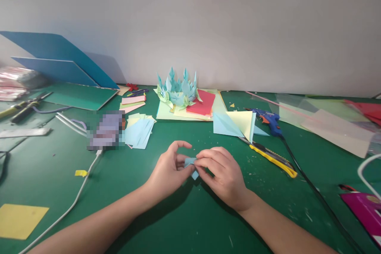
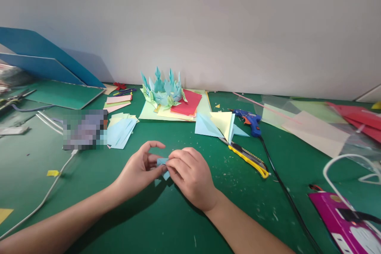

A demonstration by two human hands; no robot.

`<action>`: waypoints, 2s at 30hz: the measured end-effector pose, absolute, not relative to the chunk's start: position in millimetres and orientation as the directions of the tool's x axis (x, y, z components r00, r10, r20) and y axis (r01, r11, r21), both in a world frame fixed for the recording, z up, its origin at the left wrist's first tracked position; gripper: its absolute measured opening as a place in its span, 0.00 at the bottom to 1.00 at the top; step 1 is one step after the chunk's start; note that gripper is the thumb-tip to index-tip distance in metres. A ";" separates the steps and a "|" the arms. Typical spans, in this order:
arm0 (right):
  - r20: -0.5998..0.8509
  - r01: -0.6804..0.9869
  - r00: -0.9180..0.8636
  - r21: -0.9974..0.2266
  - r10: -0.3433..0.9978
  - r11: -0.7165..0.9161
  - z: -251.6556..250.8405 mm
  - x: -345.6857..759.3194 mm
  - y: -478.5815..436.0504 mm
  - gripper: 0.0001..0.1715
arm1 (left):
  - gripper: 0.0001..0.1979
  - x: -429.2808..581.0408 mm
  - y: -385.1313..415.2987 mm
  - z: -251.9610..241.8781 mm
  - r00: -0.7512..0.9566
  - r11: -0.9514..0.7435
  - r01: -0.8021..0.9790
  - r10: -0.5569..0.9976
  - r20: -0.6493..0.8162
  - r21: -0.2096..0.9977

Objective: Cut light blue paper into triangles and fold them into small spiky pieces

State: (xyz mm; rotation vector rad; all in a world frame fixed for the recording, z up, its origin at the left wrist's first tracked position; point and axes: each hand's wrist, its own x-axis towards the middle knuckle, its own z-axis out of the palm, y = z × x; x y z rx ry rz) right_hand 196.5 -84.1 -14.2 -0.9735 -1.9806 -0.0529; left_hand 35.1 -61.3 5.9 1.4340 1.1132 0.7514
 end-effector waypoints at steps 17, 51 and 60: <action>0.751 0.612 -0.302 -0.320 0.587 0.724 -16.8 200.1 -82.4 0.10 | 0.24 34.3 -56.6 15.7 0.343 0.197 0.001 0.921 -0.186 0.980; 0.266 0.213 -0.079 -0.937 0.961 0.277 -17.5 194.2 -80.3 0.06 | 0.17 31.8 -55.0 10.9 0.352 0.140 -0.048 0.929 -0.114 0.989; 0.381 0.241 -0.013 -0.896 0.925 0.372 -18.0 196.3 -79.8 0.07 | 0.20 36.2 -53.3 10.1 0.321 0.147 -0.121 0.942 -0.101 0.982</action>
